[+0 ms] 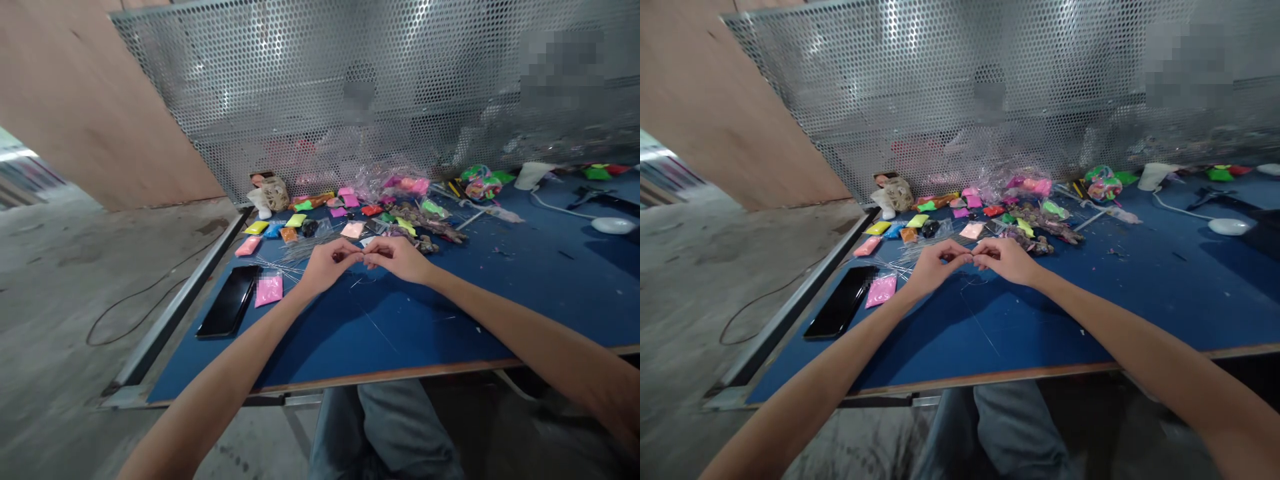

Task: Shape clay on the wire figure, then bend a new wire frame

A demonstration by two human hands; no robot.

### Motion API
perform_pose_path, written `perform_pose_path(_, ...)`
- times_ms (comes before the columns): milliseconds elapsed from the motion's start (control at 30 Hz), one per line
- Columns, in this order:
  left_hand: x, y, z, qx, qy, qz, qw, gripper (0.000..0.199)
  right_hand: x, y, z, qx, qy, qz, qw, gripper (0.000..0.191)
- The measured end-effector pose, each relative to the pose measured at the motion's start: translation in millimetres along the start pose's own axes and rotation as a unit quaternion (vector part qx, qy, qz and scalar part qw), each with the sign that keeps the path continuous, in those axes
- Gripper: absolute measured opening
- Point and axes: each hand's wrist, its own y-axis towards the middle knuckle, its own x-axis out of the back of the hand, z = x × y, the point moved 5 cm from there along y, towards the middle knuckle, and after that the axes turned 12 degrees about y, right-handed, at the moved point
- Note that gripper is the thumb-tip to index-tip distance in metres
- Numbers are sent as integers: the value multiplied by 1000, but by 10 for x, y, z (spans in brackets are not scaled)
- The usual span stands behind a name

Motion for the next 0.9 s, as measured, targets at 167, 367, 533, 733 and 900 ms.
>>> perform_pose_path(167, 13, 2, 1, -4, 54, -15, 998, 27, 37, -19, 102, 24, -66, -29, 997, 22)
perform_pose_path(367, 56, 16, -69, -28, 117, -18, 993, 22, 70, -27, 156, 56, -157, -46, 985, 24)
perform_pose_path(533, 57, 11, -71, -24, 41, 14, 999, 24, 94, -31, 161, 74, -203, 5, 976, 31)
perform_pose_path(733, 58, 7, -65, -37, 11, 33, 999, 26, 130, -39, 193, 81, -219, 24, 972, 39)
perform_pose_path(900, 59, 8, -18, -52, 47, 33, 997, 28, 165, -24, 155, 75, -213, -6, 974, 35)
